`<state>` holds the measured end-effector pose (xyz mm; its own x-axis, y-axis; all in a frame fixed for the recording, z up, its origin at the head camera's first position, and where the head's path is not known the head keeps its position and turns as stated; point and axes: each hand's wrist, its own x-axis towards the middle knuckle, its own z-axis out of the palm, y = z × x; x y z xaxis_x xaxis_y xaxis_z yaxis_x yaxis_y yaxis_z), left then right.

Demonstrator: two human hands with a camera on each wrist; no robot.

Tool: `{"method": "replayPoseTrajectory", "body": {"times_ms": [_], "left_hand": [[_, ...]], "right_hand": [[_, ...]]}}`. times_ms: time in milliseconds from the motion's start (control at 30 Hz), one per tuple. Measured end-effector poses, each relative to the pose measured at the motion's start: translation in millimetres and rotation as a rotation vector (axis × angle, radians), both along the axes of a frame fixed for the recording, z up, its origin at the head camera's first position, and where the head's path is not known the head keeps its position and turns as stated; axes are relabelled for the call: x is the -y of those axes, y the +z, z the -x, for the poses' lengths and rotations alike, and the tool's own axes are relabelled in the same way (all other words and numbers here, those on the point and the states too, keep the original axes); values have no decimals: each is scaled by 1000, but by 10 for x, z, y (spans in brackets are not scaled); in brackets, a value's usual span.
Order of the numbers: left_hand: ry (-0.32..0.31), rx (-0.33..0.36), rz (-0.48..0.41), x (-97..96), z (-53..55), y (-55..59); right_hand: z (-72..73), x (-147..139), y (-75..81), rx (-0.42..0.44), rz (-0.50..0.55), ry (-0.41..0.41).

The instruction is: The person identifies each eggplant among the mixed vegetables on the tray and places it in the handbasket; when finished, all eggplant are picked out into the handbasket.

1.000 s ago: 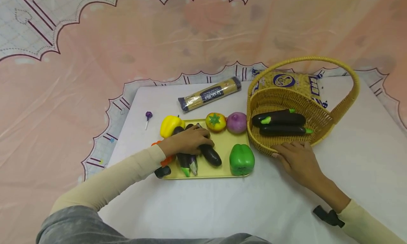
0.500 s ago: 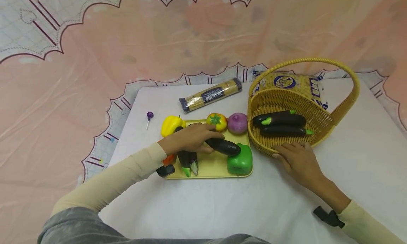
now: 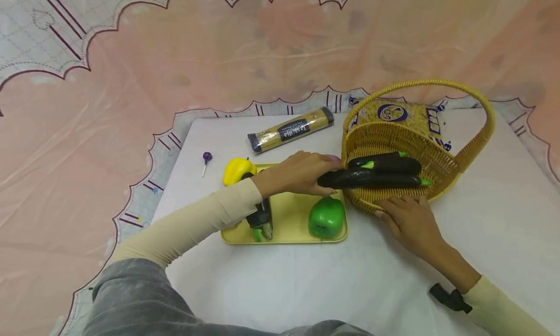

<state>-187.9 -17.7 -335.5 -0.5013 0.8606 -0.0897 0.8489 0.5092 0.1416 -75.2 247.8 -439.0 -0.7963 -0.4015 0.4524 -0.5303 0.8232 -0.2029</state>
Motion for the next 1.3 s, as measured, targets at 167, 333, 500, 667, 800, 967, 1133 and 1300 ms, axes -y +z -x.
{"method": "replayPoseTrajectory", "body": {"times_ms": [167,333,500,667,800,967,1133,1300], "left_hand": [[7,-8,3,-326,63,109],[17,7,36,-636,39,112],[13,-14,45,-957,44,69],[34,-81,153,-1281,94,34],[38,-99,211,-1478,119,-70],[5,-159,242,-1690,108,-221],[-32,-263,300,-1843,77,-323],[-37,-302,381,-1914,62,-376]], "right_hand": [[25,-7,22,2,-13,-13],[-7,-7,-5,26,-19,-19],[-4,-3,-29,9,-4,-1],[9,1,-30,-1,-3,-2],[-13,8,-36,-1,-8,-7],[-47,-4,-39,-10,-9,-8],[-41,-19,-32,-35,-3,-5],[-29,-4,-14,-84,26,10]]}}
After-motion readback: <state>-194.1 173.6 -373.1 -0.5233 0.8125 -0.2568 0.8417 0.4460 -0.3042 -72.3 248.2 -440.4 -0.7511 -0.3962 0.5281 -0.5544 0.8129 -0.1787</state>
